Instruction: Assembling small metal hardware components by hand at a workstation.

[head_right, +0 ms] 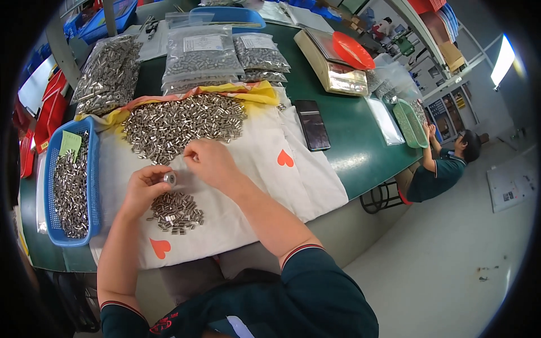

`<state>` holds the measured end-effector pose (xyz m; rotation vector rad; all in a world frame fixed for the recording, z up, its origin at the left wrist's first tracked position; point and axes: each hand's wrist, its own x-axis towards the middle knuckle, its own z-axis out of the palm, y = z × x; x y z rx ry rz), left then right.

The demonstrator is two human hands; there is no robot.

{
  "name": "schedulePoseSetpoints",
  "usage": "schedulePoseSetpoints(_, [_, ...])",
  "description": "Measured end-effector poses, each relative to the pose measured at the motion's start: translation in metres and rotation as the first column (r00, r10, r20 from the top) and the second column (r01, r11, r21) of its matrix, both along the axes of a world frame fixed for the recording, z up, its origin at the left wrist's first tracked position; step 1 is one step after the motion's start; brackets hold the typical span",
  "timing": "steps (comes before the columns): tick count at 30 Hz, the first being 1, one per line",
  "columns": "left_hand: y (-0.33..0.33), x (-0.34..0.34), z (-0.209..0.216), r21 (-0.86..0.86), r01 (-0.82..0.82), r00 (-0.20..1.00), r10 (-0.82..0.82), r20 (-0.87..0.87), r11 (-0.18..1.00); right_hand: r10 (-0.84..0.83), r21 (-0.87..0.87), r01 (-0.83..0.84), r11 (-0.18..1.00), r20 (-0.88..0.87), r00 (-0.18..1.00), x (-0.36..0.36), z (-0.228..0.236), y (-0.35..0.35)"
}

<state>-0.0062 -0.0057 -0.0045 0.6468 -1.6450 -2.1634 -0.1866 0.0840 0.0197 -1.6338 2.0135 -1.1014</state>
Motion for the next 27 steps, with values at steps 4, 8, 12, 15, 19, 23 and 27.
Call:
schedulePoseSetpoints(4, [-0.005, -0.003, -0.006, 0.100, -0.045, 0.994, 0.054, -0.091, 0.994, 0.153, -0.013, -0.163, 0.986, 0.423, 0.893, 0.015, 0.004, 0.006])
schedulePoseSetpoints(8, [-0.005, -0.003, -0.008, 0.069, -0.034, 0.994, 0.041, -0.102, 0.997, 0.216, -0.088, -0.200, 0.976, 0.231, 0.949, 0.017, 0.004, 0.006])
schedulePoseSetpoints(12, [-0.002, -0.002, -0.009, -0.007, -0.050, 0.997, 0.050, -0.050, 0.999, 0.176, -0.033, -0.174, 0.984, 0.070, 0.982, 0.023, 0.005, 0.008])
schedulePoseSetpoints(15, [0.001, -0.003, -0.008, -0.047, -0.070, 0.997, 0.071, 0.004, 0.996, 0.091, -0.182, -0.140, 0.973, -0.254, 0.963, 0.031, -0.004, 0.009])
schedulePoseSetpoints(19, [0.001, 0.001, -0.001, -0.045, -0.096, 0.995, 0.097, 0.011, 0.994, 0.228, -0.175, -0.239, 0.955, -0.081, 0.970, 0.021, -0.005, 0.004])
schedulePoseSetpoints(23, [0.002, -0.004, 0.008, -0.103, 0.024, 0.998, -0.017, 0.066, 0.994, 0.208, 0.058, -0.231, 0.971, 0.260, 0.943, 0.012, 0.009, 0.008])
schedulePoseSetpoints(27, [0.003, -0.002, 0.009, -0.064, 0.147, 0.985, -0.140, 0.100, 0.987, 0.002, 0.107, -0.043, 0.993, 0.353, 0.936, -0.014, 0.009, 0.007])
